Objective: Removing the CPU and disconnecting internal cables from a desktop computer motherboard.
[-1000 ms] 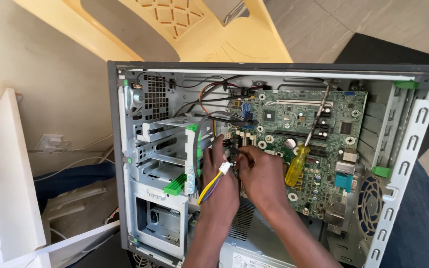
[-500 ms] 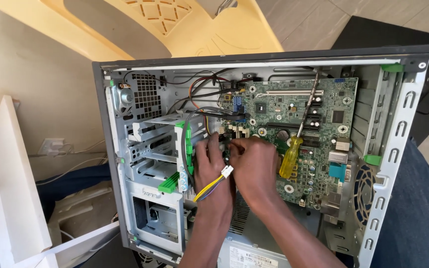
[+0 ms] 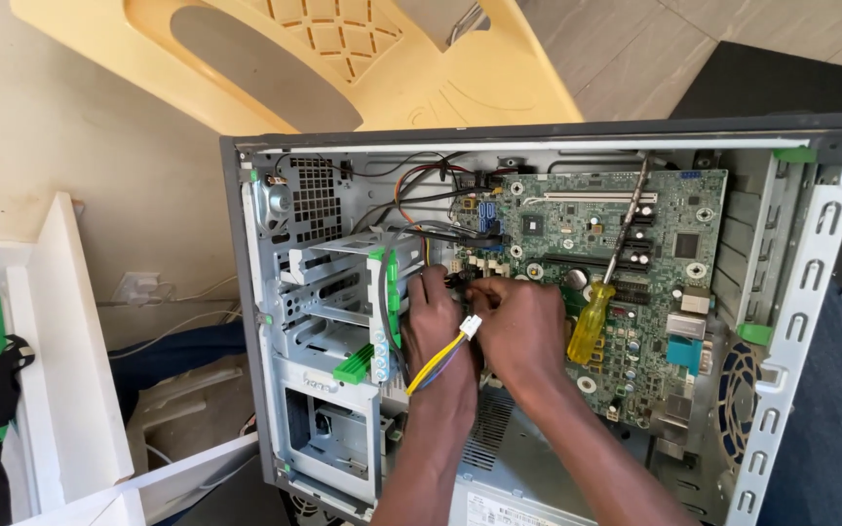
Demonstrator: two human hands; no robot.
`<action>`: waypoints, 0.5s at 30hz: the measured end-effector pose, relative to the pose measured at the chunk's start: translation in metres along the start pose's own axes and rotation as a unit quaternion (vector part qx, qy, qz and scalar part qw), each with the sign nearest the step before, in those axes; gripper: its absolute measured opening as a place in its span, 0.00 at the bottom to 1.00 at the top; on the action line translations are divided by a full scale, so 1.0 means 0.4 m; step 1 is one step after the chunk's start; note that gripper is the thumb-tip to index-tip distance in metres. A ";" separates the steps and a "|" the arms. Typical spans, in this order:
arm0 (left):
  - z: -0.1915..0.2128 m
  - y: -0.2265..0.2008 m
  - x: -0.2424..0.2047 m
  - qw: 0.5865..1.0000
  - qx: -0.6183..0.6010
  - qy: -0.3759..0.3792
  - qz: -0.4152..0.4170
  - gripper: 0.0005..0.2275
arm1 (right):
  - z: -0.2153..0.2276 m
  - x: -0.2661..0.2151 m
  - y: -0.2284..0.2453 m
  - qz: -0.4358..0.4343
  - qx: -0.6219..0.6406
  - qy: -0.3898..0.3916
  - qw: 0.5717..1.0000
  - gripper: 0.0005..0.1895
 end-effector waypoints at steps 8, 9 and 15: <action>-0.020 0.006 -0.004 0.998 -0.034 0.024 0.056 0.17 | -0.003 0.015 -0.001 -0.011 -0.017 0.007 1.000 0.06; -0.022 0.009 -0.003 0.997 -0.033 0.023 0.059 0.17 | -0.006 0.018 -0.009 -0.009 -0.017 0.009 1.000 0.06; 0.058 -0.016 0.013 0.993 -0.087 0.056 0.065 0.18 | -0.020 0.023 -0.022 -0.037 0.023 0.058 0.997 0.11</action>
Point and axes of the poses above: each hand's wrist, its own x-axis towards the middle knuckle, its own z-axis out of the back of the hand, y = z × x, the point moved 4 cm from there along x, towards the middle knuckle, and after that the axes turned 15 degrees about x, right-handed, at the moved point
